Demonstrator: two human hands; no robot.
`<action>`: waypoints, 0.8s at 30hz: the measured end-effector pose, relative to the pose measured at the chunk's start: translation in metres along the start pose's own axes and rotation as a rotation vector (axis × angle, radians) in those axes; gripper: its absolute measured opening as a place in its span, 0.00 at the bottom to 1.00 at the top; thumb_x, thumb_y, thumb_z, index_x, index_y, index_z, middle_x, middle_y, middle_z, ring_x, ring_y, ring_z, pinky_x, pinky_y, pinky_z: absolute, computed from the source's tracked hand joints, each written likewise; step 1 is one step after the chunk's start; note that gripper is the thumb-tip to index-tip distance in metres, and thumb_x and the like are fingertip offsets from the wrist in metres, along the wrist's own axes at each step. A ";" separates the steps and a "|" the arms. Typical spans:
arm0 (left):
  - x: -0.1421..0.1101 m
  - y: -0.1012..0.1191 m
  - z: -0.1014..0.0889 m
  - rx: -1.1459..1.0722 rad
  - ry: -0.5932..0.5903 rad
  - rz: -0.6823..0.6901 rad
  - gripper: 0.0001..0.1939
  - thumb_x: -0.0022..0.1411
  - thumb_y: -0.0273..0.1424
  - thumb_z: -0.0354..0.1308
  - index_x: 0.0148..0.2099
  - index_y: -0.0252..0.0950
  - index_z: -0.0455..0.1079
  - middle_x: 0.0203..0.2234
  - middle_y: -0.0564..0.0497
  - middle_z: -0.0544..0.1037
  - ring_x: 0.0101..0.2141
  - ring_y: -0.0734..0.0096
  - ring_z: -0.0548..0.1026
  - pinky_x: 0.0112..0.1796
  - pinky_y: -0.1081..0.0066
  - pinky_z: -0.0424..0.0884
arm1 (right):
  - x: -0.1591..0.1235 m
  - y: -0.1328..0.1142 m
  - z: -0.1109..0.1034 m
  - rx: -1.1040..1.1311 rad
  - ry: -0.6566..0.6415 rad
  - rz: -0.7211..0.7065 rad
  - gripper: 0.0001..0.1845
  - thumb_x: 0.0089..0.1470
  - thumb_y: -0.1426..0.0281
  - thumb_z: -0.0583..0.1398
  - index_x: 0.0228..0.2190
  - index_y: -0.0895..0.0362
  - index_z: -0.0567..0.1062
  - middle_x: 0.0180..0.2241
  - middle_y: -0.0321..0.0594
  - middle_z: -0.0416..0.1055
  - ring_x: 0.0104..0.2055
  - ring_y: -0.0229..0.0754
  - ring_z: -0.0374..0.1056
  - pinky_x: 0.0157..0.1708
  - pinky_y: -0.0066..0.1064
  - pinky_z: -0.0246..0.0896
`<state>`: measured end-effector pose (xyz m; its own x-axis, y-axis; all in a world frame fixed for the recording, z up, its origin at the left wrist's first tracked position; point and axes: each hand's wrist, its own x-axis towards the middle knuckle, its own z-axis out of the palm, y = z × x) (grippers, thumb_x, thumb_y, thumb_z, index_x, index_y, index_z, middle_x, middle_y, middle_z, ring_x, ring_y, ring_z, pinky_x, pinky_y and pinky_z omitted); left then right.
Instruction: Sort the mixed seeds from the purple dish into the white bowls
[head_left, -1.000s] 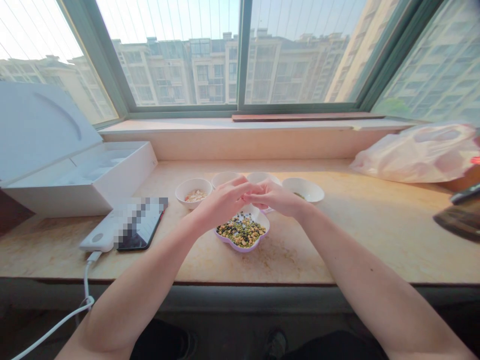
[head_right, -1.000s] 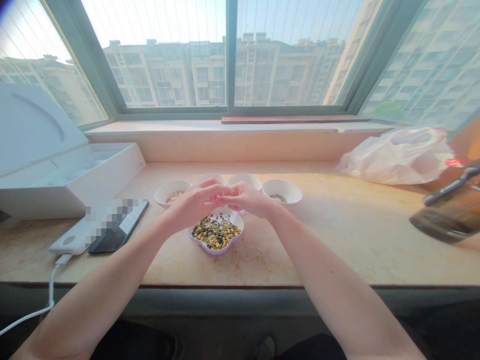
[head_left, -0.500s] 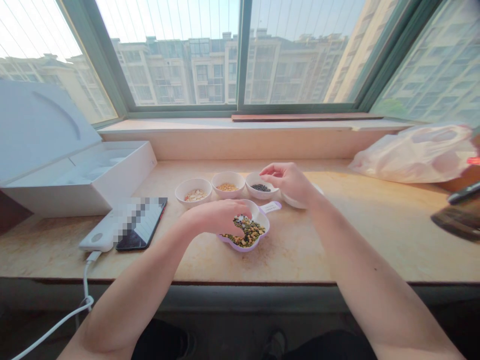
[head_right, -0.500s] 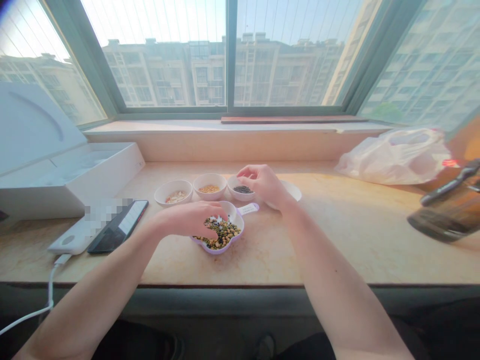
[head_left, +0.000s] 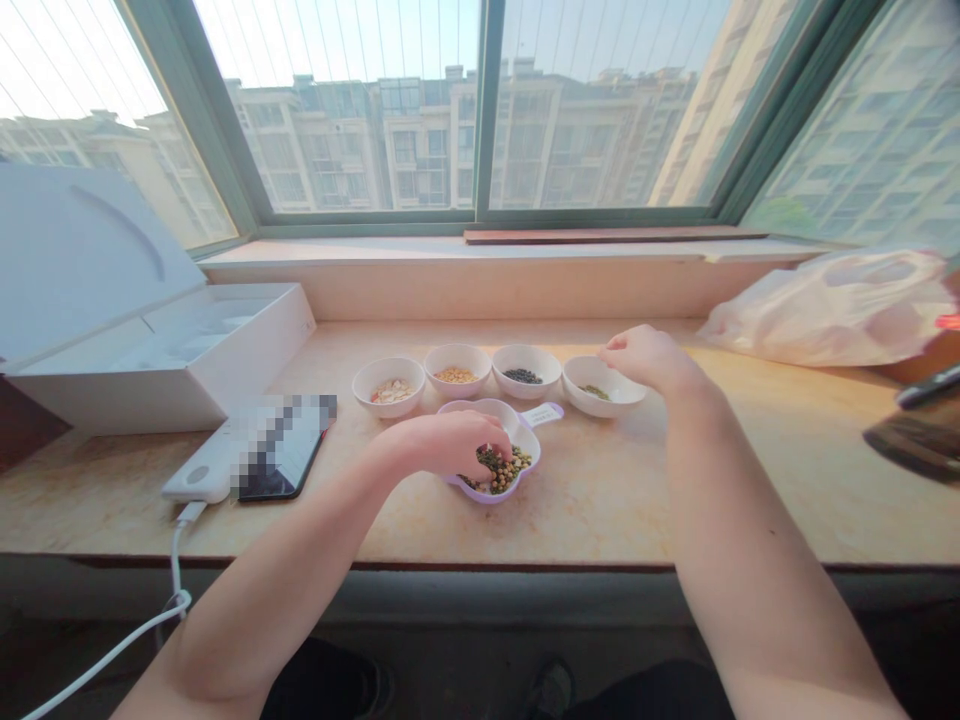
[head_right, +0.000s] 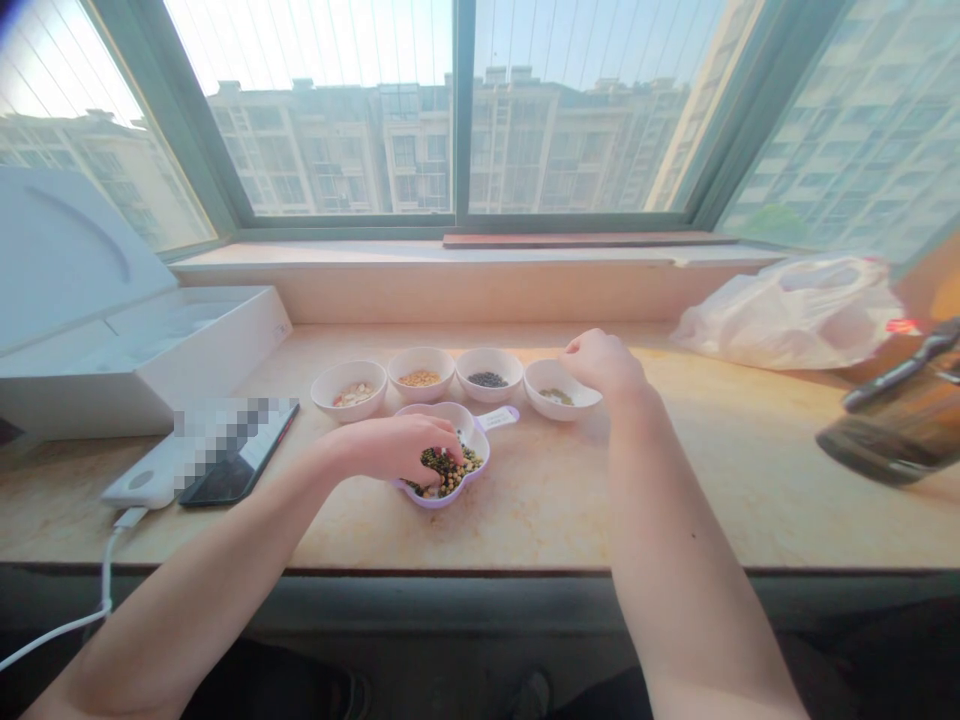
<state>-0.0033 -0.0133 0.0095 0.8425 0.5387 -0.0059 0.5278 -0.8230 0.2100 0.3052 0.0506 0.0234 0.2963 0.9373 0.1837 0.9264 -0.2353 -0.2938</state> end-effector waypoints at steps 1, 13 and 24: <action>0.001 -0.003 0.003 -0.026 -0.026 0.008 0.15 0.57 0.24 0.63 0.44 0.46 0.82 0.38 0.55 0.83 0.39 0.64 0.79 0.38 0.69 0.72 | 0.001 0.001 0.001 -0.005 -0.018 -0.003 0.12 0.49 0.68 0.63 0.33 0.54 0.86 0.35 0.49 0.83 0.38 0.52 0.77 0.35 0.36 0.67; 0.002 -0.010 0.011 -0.163 0.098 0.097 0.18 0.52 0.12 0.57 0.32 0.41 0.80 0.29 0.55 0.83 0.30 0.69 0.77 0.37 0.71 0.70 | 0.007 0.002 0.002 0.014 -0.163 -0.027 0.12 0.44 0.73 0.64 0.32 0.53 0.86 0.35 0.43 0.83 0.34 0.46 0.76 0.33 0.33 0.65; 0.002 -0.015 0.007 -0.229 0.007 0.050 0.13 0.58 0.19 0.61 0.36 0.41 0.83 0.33 0.52 0.85 0.34 0.67 0.81 0.39 0.70 0.72 | 0.001 0.000 0.005 -0.003 -0.168 -0.047 0.08 0.45 0.65 0.68 0.29 0.53 0.86 0.33 0.44 0.82 0.34 0.48 0.76 0.31 0.34 0.64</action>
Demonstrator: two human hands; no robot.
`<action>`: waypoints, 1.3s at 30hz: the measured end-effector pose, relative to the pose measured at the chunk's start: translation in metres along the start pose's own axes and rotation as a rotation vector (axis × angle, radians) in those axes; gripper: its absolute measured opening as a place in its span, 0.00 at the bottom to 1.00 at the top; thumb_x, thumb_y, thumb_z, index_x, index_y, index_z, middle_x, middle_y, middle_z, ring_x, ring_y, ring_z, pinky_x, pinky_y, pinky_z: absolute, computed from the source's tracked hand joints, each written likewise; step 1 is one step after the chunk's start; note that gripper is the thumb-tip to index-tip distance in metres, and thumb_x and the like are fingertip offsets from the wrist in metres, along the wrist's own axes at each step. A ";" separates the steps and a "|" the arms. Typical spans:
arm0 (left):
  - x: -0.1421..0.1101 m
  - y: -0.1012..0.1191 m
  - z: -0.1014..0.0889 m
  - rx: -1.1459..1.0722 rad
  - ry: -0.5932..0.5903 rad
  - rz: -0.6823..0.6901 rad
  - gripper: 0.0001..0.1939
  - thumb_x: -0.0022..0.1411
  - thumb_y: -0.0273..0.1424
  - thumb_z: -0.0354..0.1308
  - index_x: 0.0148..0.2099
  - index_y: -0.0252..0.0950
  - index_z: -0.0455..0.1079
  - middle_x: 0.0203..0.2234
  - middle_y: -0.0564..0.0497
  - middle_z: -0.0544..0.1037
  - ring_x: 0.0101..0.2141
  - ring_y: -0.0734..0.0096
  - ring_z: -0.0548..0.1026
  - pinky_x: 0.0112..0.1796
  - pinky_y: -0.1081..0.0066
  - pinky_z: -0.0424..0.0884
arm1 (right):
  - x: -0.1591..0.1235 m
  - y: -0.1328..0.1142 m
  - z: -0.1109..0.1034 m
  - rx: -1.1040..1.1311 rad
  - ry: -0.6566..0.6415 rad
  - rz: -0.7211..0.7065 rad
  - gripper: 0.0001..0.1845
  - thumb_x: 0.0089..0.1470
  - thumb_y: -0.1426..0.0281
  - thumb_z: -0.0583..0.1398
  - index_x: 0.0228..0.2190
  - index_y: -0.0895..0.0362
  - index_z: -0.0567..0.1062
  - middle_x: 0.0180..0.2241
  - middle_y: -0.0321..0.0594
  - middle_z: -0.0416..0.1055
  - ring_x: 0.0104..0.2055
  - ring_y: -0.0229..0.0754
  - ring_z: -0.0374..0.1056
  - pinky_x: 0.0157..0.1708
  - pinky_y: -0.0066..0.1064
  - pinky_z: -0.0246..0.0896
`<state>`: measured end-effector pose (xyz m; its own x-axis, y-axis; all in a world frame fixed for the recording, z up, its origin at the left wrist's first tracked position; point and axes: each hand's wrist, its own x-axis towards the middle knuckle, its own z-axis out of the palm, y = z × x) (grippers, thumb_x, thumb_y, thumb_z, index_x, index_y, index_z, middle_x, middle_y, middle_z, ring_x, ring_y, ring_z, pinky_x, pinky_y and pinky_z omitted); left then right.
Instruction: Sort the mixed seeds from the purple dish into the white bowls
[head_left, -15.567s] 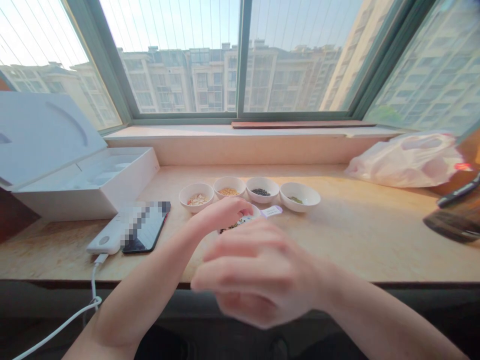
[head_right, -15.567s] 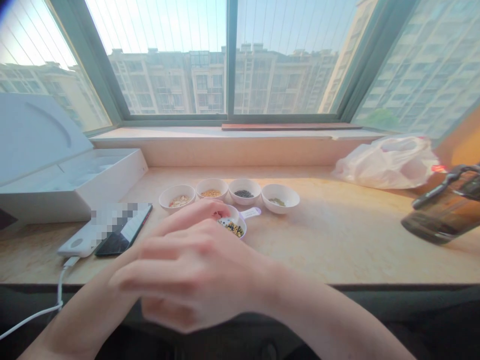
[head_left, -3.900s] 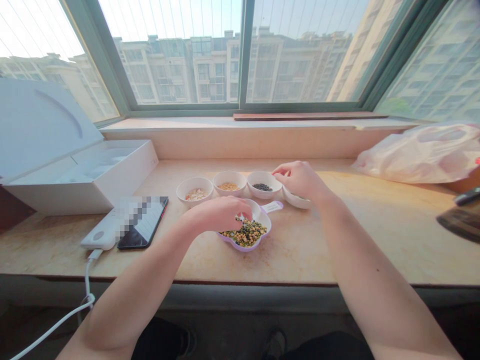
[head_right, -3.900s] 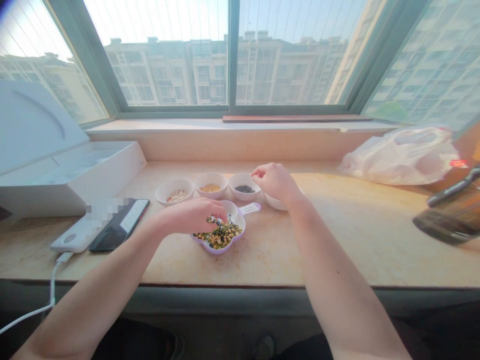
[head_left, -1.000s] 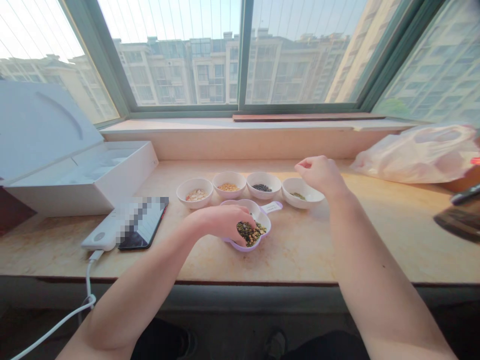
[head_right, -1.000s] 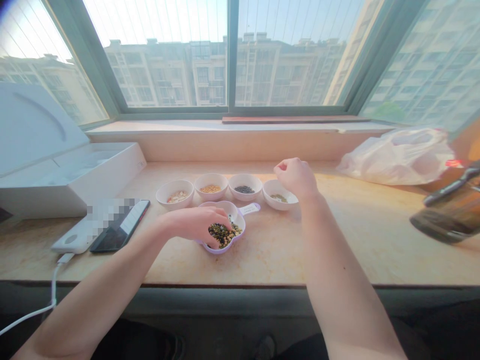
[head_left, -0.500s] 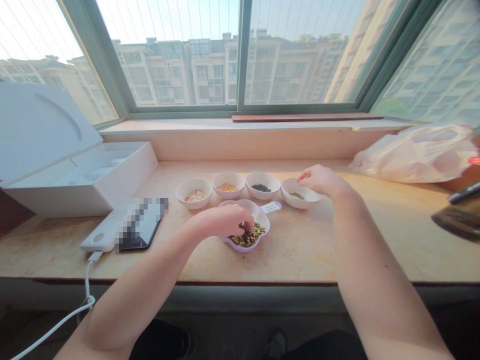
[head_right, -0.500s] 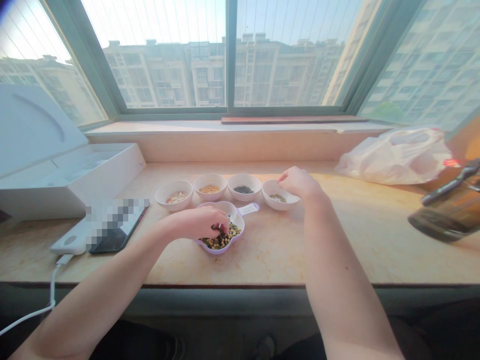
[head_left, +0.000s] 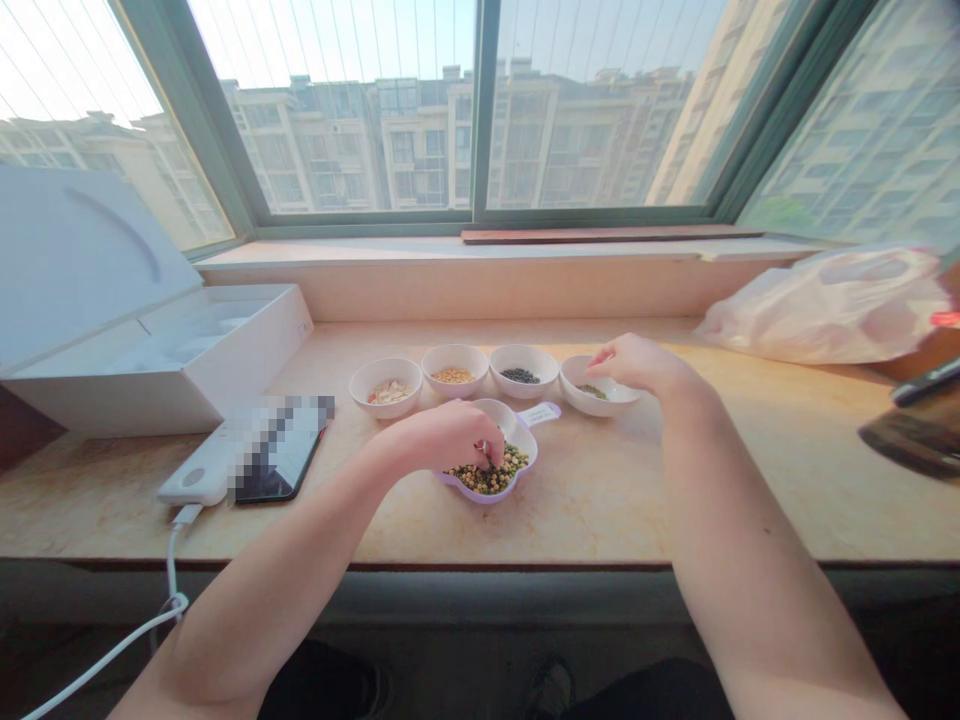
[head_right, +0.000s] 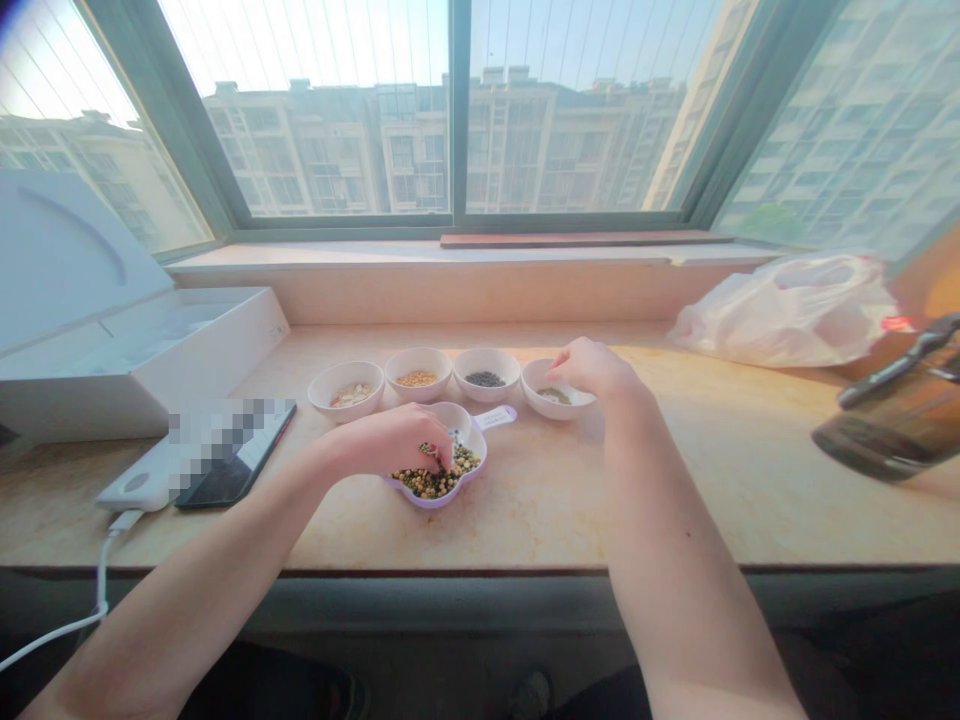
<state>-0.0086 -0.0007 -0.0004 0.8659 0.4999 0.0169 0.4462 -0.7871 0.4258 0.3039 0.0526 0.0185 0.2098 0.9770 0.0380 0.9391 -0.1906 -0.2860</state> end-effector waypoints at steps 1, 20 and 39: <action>0.000 0.000 0.000 -0.003 0.006 0.006 0.12 0.58 0.20 0.61 0.35 0.41 0.83 0.33 0.52 0.85 0.34 0.67 0.81 0.39 0.70 0.71 | -0.001 0.000 0.000 0.000 0.002 0.000 0.09 0.45 0.63 0.68 0.30 0.53 0.86 0.34 0.44 0.82 0.34 0.48 0.76 0.31 0.34 0.65; 0.000 0.009 -0.008 0.113 0.399 -0.054 0.04 0.63 0.27 0.67 0.33 0.38 0.78 0.32 0.54 0.80 0.34 0.70 0.77 0.38 0.69 0.70 | -0.014 -0.034 0.006 0.237 0.273 -0.200 0.13 0.56 0.61 0.63 0.33 0.56 0.85 0.35 0.48 0.82 0.39 0.49 0.76 0.39 0.34 0.67; 0.000 0.002 -0.010 0.175 0.768 -0.085 0.10 0.64 0.29 0.67 0.30 0.36 0.72 0.29 0.54 0.78 0.31 0.72 0.74 0.37 0.71 0.69 | -0.057 -0.089 0.035 0.950 -0.588 -0.601 0.25 0.50 0.47 0.69 0.26 0.57 0.76 0.20 0.29 0.58 0.24 0.33 0.50 0.25 0.29 0.44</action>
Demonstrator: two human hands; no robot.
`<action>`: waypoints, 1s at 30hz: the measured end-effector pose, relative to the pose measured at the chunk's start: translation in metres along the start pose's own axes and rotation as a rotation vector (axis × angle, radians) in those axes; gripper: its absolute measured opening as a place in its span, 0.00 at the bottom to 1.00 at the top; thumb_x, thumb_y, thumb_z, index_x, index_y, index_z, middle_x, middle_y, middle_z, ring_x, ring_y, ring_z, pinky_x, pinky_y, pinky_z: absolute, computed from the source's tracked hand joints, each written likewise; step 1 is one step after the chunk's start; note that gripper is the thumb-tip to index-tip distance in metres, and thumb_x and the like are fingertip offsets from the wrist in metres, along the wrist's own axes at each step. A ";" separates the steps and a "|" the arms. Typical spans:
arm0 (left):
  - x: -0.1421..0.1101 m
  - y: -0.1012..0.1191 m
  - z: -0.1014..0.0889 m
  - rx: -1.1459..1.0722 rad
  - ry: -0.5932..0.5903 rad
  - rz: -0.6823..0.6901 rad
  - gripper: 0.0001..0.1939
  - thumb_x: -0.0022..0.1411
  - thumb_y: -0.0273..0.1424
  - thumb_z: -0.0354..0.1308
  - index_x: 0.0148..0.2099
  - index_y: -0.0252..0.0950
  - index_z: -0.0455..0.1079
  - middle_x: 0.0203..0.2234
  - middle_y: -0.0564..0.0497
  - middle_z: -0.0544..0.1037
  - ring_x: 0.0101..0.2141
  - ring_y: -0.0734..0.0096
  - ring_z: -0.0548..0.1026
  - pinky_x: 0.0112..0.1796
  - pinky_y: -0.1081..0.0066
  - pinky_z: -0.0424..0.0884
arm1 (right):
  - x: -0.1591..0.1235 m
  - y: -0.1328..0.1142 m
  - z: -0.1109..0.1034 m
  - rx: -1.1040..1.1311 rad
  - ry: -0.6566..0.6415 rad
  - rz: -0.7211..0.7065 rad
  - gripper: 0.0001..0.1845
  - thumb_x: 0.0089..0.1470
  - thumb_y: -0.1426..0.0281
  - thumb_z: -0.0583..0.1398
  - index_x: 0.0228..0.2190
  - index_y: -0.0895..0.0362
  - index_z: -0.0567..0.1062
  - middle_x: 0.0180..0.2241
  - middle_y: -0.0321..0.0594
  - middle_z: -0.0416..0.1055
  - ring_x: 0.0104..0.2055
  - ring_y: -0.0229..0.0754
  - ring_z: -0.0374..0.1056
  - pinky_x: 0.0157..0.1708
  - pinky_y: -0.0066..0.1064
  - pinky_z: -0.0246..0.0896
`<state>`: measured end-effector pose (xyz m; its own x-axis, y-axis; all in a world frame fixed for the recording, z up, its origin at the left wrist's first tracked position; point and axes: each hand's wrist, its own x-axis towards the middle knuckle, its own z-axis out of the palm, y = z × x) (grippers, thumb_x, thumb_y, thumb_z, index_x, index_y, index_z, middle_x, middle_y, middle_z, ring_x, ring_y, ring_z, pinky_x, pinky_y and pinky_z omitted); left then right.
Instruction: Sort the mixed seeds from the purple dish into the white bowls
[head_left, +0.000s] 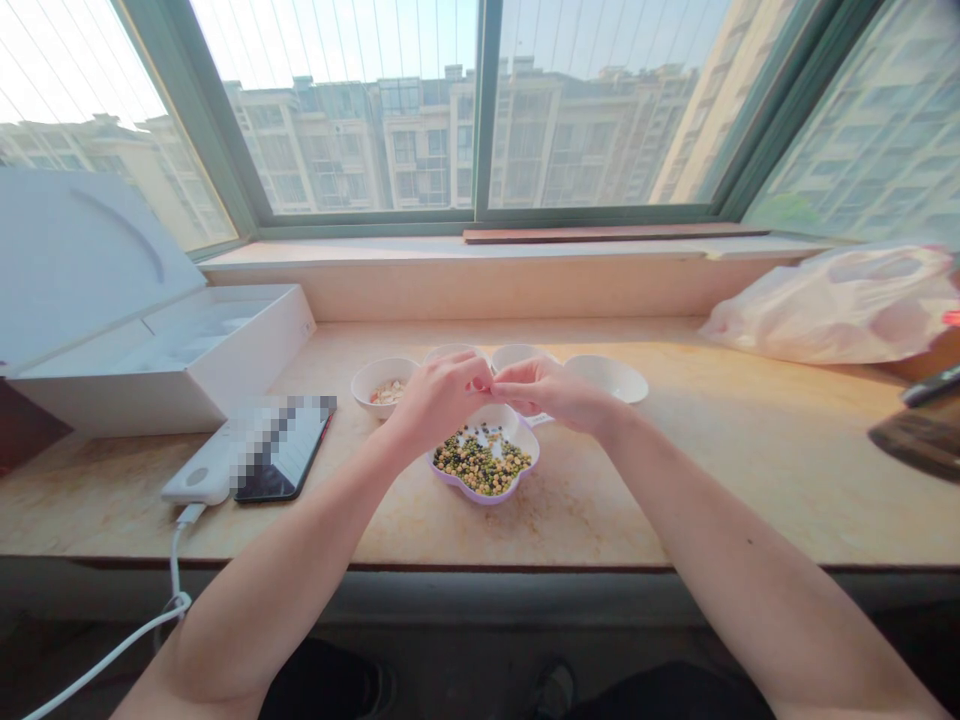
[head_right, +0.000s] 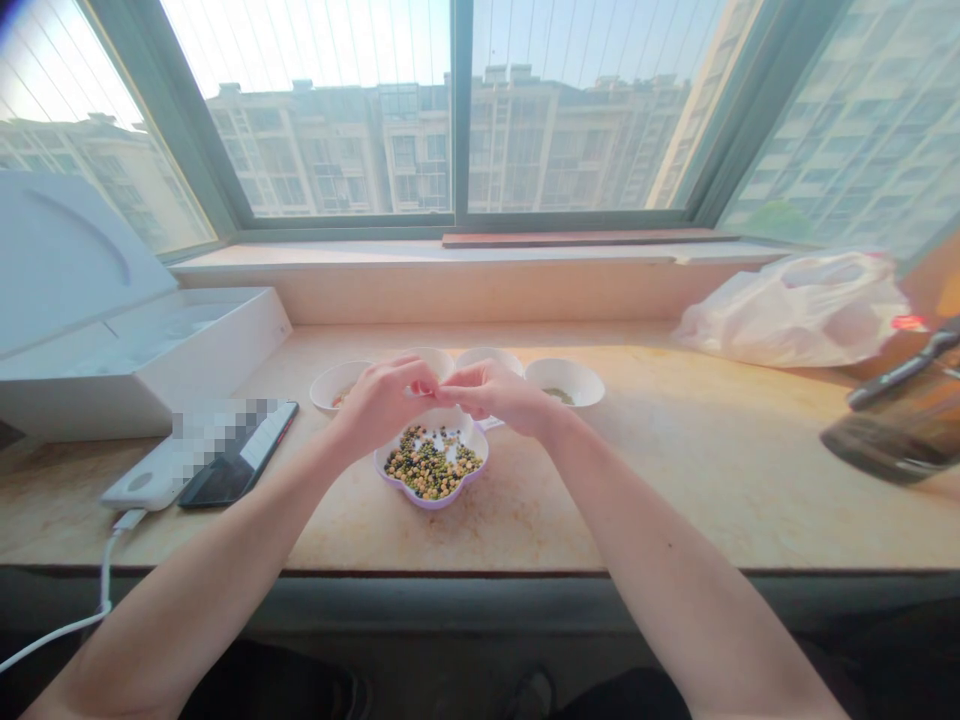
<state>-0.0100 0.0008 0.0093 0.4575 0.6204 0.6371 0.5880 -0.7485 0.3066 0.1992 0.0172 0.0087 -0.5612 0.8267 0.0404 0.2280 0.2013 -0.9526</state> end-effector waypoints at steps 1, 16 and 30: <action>0.000 0.000 0.000 0.001 -0.003 0.002 0.11 0.64 0.29 0.67 0.30 0.36 0.72 0.29 0.54 0.78 0.31 0.72 0.74 0.37 0.71 0.68 | 0.001 0.001 0.001 0.016 0.007 -0.001 0.26 0.49 0.47 0.69 0.25 0.57 0.76 0.20 0.29 0.57 0.24 0.33 0.49 0.25 0.29 0.44; -0.003 0.009 -0.009 -0.027 -0.788 0.022 0.17 0.62 0.41 0.67 0.50 0.40 0.76 0.48 0.50 0.78 0.46 0.62 0.77 0.45 0.67 0.70 | -0.005 -0.001 -0.045 -0.812 0.646 0.013 0.10 0.55 0.68 0.61 0.32 0.58 0.83 0.29 0.43 0.79 0.33 0.44 0.71 0.36 0.34 0.61; -0.002 0.014 0.004 0.011 -0.913 0.095 0.07 0.63 0.30 0.62 0.41 0.41 0.81 0.38 0.52 0.82 0.37 0.66 0.77 0.37 0.69 0.67 | -0.024 0.017 -0.098 -0.957 0.609 0.605 0.09 0.48 0.72 0.64 0.32 0.53 0.85 0.36 0.42 0.83 0.37 0.46 0.76 0.34 0.32 0.63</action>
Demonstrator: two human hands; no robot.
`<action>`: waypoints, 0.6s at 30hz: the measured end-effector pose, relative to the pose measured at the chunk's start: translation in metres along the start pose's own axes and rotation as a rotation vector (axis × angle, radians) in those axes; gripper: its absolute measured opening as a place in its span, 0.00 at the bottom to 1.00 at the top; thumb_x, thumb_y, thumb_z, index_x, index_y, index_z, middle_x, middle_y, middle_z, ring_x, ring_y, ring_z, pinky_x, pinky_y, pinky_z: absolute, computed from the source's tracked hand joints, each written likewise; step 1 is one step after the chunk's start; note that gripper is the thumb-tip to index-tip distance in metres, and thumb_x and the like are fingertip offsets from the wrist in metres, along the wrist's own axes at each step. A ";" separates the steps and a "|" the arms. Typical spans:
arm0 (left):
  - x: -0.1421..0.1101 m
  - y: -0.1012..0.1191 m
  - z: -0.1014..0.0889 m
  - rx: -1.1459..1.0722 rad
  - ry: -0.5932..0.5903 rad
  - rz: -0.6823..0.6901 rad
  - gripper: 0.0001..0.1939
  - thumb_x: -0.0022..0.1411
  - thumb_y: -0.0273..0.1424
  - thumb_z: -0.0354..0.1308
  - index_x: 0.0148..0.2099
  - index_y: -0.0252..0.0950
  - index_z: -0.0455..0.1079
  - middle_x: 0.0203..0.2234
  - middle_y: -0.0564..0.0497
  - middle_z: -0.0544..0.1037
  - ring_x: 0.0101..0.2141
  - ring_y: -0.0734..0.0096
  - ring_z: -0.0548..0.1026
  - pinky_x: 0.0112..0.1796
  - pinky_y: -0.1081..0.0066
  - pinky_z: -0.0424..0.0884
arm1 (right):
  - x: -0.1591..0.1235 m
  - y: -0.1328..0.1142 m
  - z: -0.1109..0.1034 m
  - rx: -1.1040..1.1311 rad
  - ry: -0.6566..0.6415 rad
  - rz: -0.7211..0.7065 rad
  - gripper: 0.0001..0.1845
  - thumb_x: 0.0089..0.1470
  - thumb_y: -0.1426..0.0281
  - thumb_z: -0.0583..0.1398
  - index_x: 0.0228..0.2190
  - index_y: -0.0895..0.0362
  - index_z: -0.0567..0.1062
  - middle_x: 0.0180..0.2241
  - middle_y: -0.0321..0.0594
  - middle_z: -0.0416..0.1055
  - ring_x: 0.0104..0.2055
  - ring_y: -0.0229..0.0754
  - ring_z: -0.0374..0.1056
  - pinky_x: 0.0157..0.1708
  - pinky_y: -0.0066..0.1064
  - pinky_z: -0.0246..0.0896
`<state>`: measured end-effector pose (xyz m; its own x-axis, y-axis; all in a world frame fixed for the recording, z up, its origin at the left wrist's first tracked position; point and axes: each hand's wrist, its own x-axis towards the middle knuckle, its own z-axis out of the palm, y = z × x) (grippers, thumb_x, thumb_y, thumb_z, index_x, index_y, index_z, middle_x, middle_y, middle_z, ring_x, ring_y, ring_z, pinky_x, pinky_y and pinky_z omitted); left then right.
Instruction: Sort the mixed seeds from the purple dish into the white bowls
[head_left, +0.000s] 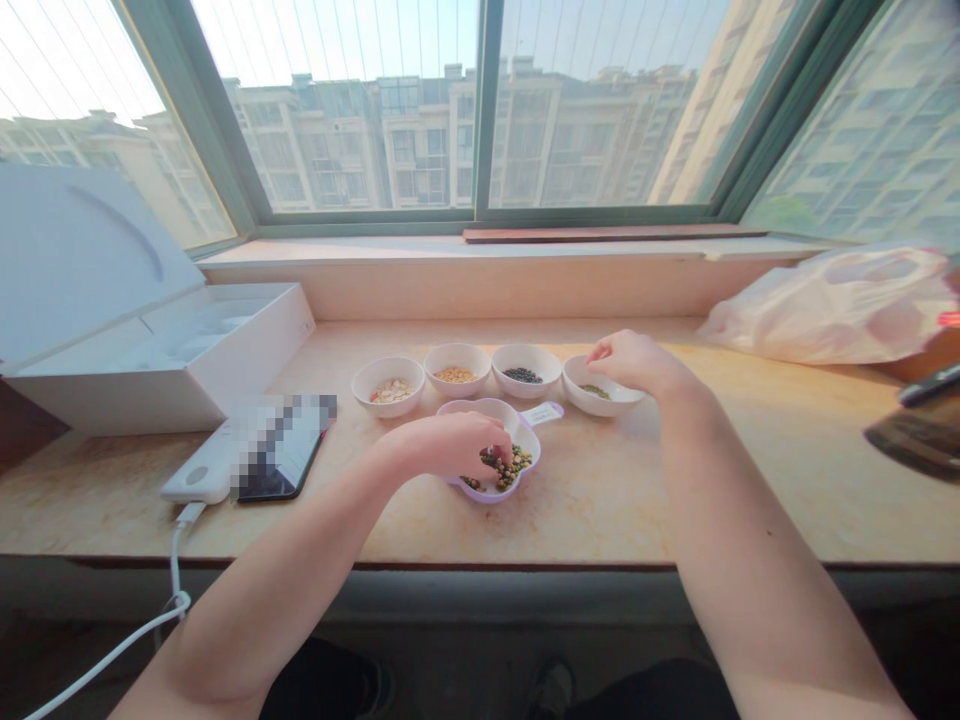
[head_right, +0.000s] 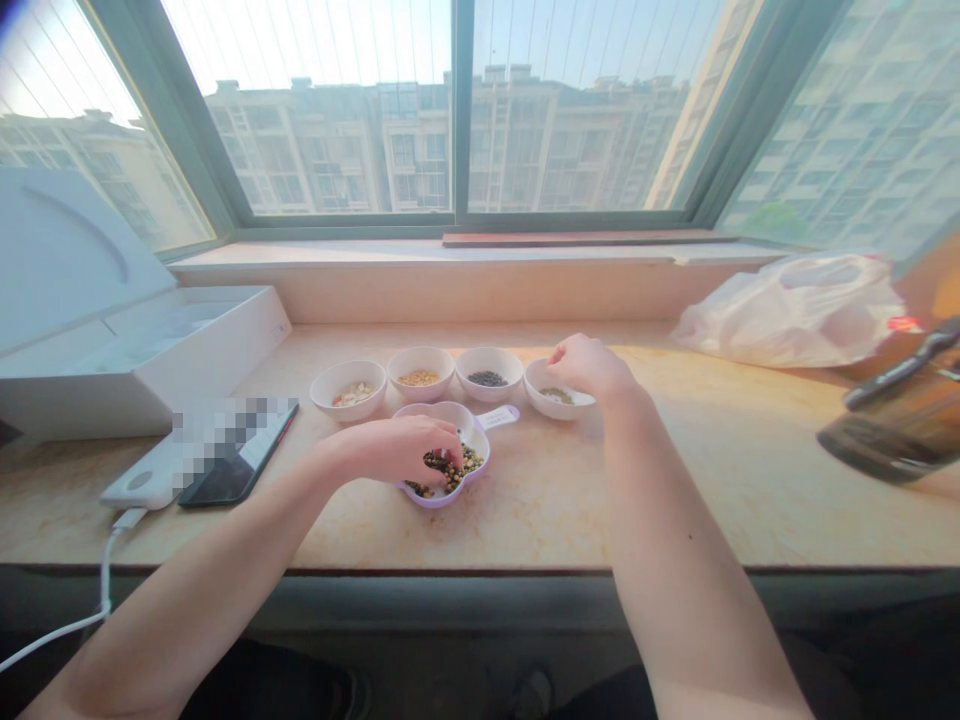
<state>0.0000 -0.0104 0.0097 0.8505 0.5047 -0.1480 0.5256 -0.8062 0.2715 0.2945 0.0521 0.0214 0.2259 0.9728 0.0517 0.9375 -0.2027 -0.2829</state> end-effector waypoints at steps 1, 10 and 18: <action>0.001 -0.001 0.001 -0.001 0.011 0.001 0.08 0.63 0.28 0.61 0.40 0.41 0.81 0.37 0.52 0.83 0.37 0.66 0.77 0.37 0.69 0.67 | 0.001 0.000 0.000 -0.001 -0.005 0.004 0.09 0.47 0.72 0.64 0.32 0.53 0.85 0.36 0.42 0.82 0.37 0.46 0.76 0.34 0.32 0.63; 0.000 -0.007 0.006 -0.057 0.076 0.003 0.18 0.61 0.17 0.53 0.43 0.40 0.79 0.41 0.51 0.84 0.41 0.65 0.78 0.45 0.68 0.69 | -0.001 -0.001 -0.001 -0.045 -0.119 0.013 0.10 0.46 0.71 0.64 0.33 0.54 0.84 0.32 0.42 0.81 0.32 0.44 0.74 0.29 0.31 0.61; -0.001 -0.009 0.004 -0.116 0.126 0.024 0.27 0.55 0.13 0.49 0.49 0.40 0.77 0.44 0.53 0.79 0.42 0.70 0.77 0.39 0.75 0.70 | -0.002 -0.003 -0.002 -0.036 -0.150 -0.013 0.11 0.45 0.68 0.65 0.33 0.54 0.84 0.36 0.41 0.81 0.35 0.45 0.74 0.30 0.30 0.62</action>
<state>-0.0054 -0.0048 0.0031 0.8501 0.5262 -0.0214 0.4933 -0.7814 0.3823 0.2920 0.0509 0.0244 0.1745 0.9806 -0.0893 0.9494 -0.1916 -0.2487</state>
